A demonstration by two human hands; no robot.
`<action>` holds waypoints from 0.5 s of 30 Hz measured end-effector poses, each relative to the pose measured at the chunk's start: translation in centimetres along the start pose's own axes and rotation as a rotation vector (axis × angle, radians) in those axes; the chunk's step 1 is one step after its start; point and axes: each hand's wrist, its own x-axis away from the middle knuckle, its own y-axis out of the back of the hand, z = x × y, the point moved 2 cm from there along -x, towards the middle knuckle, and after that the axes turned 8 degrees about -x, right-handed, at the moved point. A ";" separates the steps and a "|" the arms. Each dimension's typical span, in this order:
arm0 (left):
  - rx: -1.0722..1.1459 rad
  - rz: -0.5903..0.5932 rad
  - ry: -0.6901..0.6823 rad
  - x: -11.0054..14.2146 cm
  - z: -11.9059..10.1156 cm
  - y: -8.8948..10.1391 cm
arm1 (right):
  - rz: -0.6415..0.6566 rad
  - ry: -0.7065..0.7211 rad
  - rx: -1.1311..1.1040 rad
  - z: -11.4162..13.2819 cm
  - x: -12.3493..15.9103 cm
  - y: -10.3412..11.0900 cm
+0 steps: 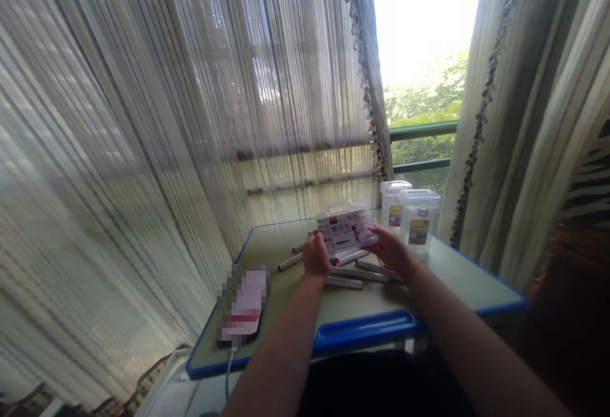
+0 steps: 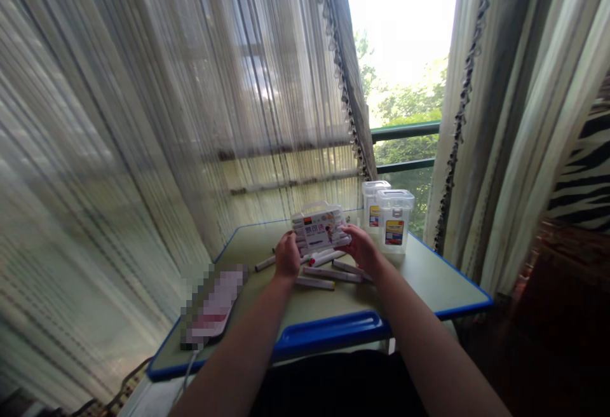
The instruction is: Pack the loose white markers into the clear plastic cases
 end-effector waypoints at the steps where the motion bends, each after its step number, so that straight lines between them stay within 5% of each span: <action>1: 0.014 0.017 -0.004 0.0 0.0 0.0 | -0.005 0.002 -0.007 0.0 0.0 0.0; 15: -0.104 0.081 0.004 1.3 -0.8 -0.4 | -0.071 0.080 0.087 -0.1 -0.1 0.8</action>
